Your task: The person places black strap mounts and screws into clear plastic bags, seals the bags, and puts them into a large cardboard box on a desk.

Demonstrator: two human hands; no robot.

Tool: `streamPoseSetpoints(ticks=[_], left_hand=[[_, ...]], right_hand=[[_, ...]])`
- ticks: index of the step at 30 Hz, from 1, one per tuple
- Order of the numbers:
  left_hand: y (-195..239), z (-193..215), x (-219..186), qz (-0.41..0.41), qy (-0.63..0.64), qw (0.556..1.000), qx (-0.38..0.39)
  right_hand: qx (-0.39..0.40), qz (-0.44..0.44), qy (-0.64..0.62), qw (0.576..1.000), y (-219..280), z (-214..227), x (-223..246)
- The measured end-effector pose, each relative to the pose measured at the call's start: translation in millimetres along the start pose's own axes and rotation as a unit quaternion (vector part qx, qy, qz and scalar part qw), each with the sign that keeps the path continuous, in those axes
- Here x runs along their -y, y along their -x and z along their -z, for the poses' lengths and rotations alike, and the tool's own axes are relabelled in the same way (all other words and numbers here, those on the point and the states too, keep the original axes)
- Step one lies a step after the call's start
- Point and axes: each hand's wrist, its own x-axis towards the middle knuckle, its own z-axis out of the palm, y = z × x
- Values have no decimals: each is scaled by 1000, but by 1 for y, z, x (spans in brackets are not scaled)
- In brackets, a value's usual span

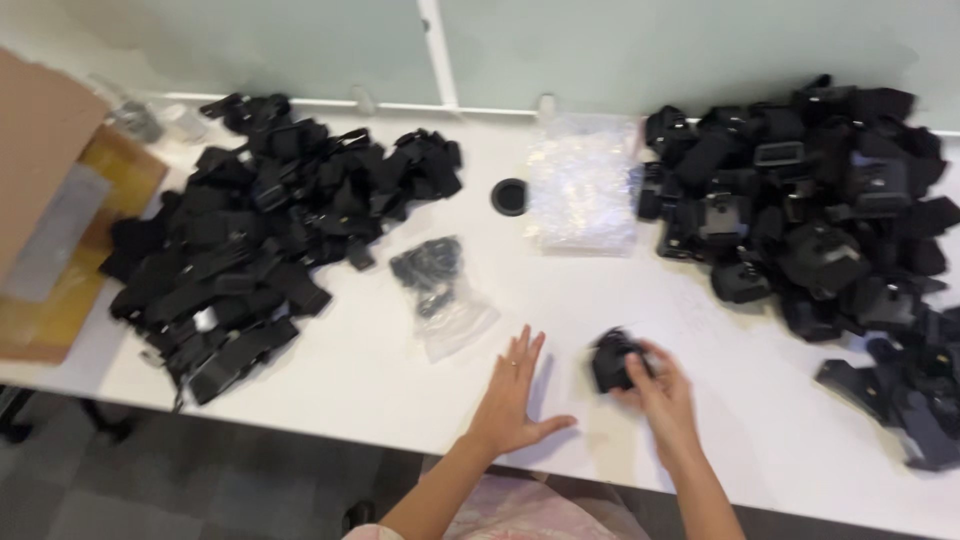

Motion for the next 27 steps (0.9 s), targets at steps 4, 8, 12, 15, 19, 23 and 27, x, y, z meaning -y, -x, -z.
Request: streamPoseSetpoints(ticks=[4, 8, 12, 15, 19, 23, 27], left_hand=[[21, 15, -16, -52, 99, 992, -58], [38, 17, 1, -15, 95, 993, -69], [51, 15, 25, -16, 94, 990, -99], [54, 19, 47, -25, 57, 984, -168], [46, 36, 74, 9, -14, 976, -216], [41, 41, 87, 57, -75, 966, -240], [33, 38, 90, 107, -113, 945, -288]], right_hand=[[171, -116, -66, 976, 25, -46, 5], [213, -156, -55, 963, 40, -72, -9], [232, -139, -53, 961, 39, -90, -25], [236, -63, 10, 970, 30, -102, -32], [200, 90, 183, 958, 30, -105, -23], [229, 234, 257, 909, 18, -124, 4], [270, 332, 285, 858, 1, -165, 23]])
